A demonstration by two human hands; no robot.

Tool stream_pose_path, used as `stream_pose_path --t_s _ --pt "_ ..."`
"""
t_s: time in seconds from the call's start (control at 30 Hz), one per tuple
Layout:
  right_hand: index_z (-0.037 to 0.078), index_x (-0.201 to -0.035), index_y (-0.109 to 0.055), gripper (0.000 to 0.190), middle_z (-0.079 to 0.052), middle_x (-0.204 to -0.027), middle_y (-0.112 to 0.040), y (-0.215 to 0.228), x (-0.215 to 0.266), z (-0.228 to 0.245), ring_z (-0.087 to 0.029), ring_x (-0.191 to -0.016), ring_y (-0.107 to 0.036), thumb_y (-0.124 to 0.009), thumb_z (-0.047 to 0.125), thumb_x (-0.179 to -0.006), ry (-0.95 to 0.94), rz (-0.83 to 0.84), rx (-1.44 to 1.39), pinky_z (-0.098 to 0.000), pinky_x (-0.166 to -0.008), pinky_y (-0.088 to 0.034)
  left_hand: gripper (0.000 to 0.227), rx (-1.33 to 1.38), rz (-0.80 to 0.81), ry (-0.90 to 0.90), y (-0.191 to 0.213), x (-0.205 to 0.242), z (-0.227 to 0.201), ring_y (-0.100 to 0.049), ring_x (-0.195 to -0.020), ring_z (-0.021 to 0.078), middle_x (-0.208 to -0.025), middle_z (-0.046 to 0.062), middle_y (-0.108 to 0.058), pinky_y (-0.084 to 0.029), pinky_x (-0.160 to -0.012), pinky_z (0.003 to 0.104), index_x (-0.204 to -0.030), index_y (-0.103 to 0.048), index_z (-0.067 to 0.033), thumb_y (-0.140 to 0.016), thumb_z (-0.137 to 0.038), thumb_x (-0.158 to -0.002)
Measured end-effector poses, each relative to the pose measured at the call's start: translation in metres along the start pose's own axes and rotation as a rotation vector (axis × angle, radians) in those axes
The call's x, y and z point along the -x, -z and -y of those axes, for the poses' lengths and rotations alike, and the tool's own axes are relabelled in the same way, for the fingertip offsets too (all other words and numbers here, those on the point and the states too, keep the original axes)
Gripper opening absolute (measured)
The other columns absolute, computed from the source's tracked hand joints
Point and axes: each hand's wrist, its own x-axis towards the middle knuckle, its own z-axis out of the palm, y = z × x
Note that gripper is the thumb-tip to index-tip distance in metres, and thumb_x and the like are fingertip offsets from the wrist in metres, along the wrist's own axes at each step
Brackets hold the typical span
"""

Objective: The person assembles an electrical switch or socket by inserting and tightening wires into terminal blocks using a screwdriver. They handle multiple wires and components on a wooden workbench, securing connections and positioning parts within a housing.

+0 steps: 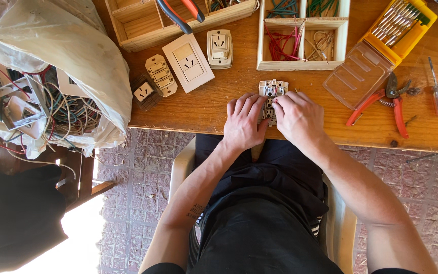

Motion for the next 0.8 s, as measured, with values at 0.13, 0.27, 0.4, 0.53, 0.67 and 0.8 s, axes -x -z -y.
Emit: stream_pose_path --t_s 0.13,0.27,0.4,0.53,0.67,0.8 --pt "0.014 -0.097 -0.075 0.015 -0.002 -0.084 -0.067 -0.002 0.002 -0.001 -0.023 -0.082 -0.070 -0.066 0.025 -0.103 -0.006 -0.036 -0.037 -0.0341 -0.064 -0.055 0.064 0.084 -0.003 0.020 0.006 -0.002 -0.001 -0.054 -0.131 0.0267 -0.126 0.008 -0.063 -0.037 -0.104 0.044 -0.136 -0.060 -0.0104 -0.079 -0.035 -0.080" --pt "0.012 -0.112 -0.077 0.018 -0.004 -0.079 -0.066 0.005 0.003 -0.001 -0.022 -0.069 -0.068 -0.073 0.023 -0.098 0.015 -0.101 -0.194 -0.0336 -0.058 -0.054 0.053 0.207 -0.032 0.045 0.011 -0.005 -0.001 -0.056 -0.128 0.0275 -0.125 0.007 -0.064 -0.039 -0.101 0.043 -0.134 -0.064 -0.0121 -0.074 -0.031 -0.086" --pt "0.010 -0.123 -0.075 0.027 -0.006 -0.077 -0.067 0.006 0.018 -0.019 -0.023 -0.066 -0.066 -0.076 0.017 -0.096 0.002 -0.153 -0.358 -0.0347 -0.060 -0.054 0.038 0.239 -0.072 0.042 0.006 -0.009 0.002 -0.058 -0.123 0.0256 -0.121 0.004 -0.065 -0.040 -0.098 0.040 -0.128 -0.067 -0.0140 -0.071 -0.026 -0.093" --pt "0.010 -0.116 -0.076 0.028 -0.004 -0.084 -0.067 0.003 0.035 -0.047 -0.023 -0.074 -0.068 -0.077 0.032 -0.098 -0.064 -0.179 -0.179 -0.0348 -0.063 -0.055 0.029 0.299 -0.093 0.023 -0.003 -0.013 0.010 -0.062 -0.112 0.0195 -0.110 -0.003 -0.066 -0.041 -0.093 0.036 -0.123 -0.072 -0.0197 -0.070 -0.025 -0.094" --pt "0.001 -0.126 -0.066 0.056 -0.016 -0.108 -0.060 0.012 0.044 -0.040 -0.037 -0.096 -0.069 -0.079 0.043 -0.092 -0.275 0.029 -0.014 -0.0489 -0.064 -0.061 0.026 0.354 -0.092 -0.025 0.001 -0.026 0.003 -0.065 -0.099 0.0194 -0.101 -0.003 -0.068 -0.044 -0.087 0.035 -0.119 -0.073 -0.0212 -0.074 -0.027 -0.093" --pt "0.000 -0.126 -0.066 0.055 -0.017 -0.111 -0.060 0.005 0.051 -0.051 -0.039 -0.099 -0.070 -0.078 0.040 -0.090 -0.382 0.151 -0.050 -0.0495 -0.068 -0.061 0.021 0.343 -0.095 -0.032 -0.003 -0.031 0.002 -0.065 -0.095 0.0183 -0.098 -0.004 -0.067 -0.045 -0.085 0.035 -0.113 -0.074 -0.0233 -0.074 -0.030 -0.094"
